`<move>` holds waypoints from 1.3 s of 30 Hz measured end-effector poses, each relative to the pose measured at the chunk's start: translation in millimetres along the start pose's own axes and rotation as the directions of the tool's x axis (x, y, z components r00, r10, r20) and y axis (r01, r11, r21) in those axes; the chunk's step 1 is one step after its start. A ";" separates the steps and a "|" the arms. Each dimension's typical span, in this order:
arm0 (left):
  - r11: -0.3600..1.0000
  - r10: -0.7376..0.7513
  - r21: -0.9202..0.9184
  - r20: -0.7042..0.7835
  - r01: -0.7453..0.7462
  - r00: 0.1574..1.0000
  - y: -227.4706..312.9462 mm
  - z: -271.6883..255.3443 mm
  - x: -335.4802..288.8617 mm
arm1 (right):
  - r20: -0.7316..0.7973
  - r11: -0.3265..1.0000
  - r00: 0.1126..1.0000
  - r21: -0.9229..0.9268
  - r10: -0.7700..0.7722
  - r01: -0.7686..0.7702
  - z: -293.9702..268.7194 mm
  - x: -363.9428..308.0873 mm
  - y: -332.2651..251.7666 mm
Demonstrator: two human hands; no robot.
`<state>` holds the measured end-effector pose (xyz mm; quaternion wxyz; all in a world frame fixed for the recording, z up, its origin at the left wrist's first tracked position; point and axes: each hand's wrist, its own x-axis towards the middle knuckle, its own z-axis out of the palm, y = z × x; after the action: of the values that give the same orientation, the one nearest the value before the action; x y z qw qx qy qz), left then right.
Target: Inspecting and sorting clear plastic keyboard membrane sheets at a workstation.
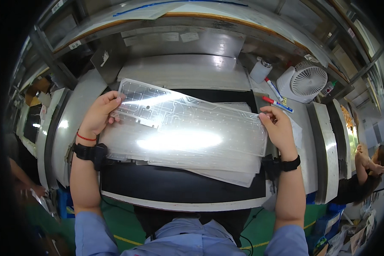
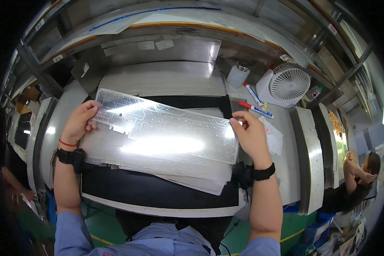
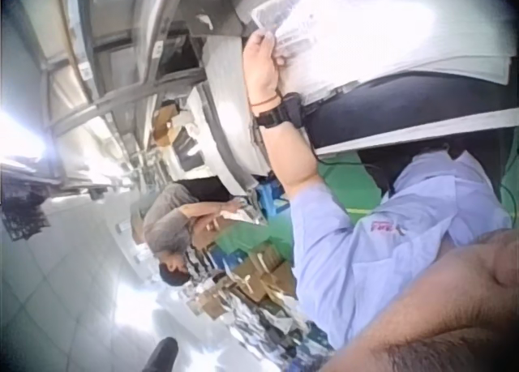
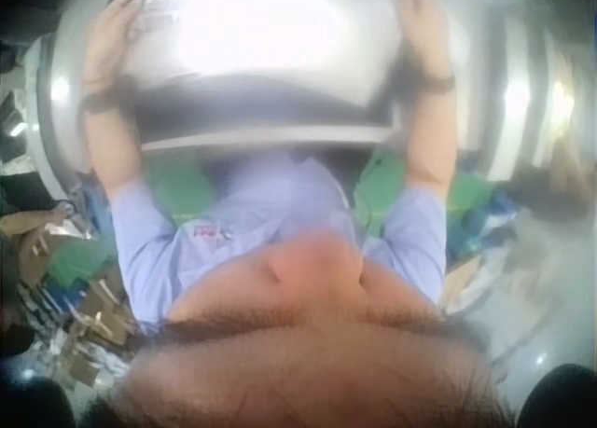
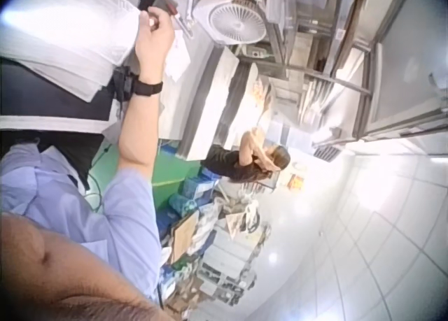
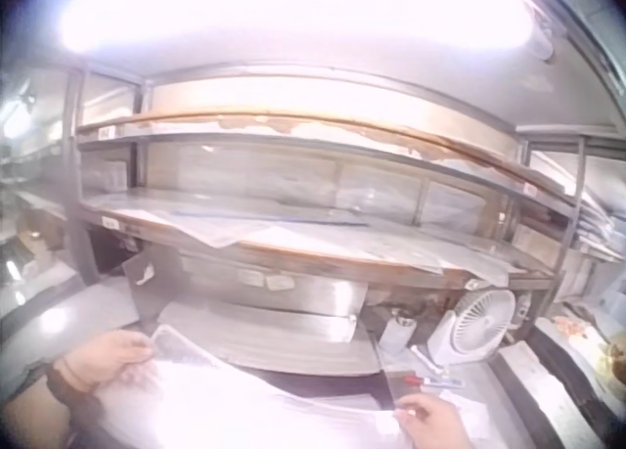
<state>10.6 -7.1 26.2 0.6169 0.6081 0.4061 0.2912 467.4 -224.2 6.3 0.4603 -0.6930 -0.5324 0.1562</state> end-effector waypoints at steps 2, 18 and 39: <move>0.996 0.043 -0.081 -0.033 -0.046 0.999 -1.8 -0.9 2.2 | 0.013 0.994 0.997 0.078 0.076 -0.077 -0.4 0.4 3.7; 0.953 0.101 -0.263 -0.194 -0.151 0.976 -4.5 -17.5 10.4 | 0.240 0.983 0.966 0.135 0.093 -0.128 -8.1 -8.5 -30.4; 0.945 0.192 0.287 -0.108 -0.154 0.975 -4.6 2.6 4.1 | 0.135 0.963 0.985 0.228 0.112 -0.141 0.7 -7.6 -26.3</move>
<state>14.3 -5.4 20.9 0.4690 0.7006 0.4284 0.3251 448.3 -230.3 25.1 0.4958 -0.6550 -0.4915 0.2892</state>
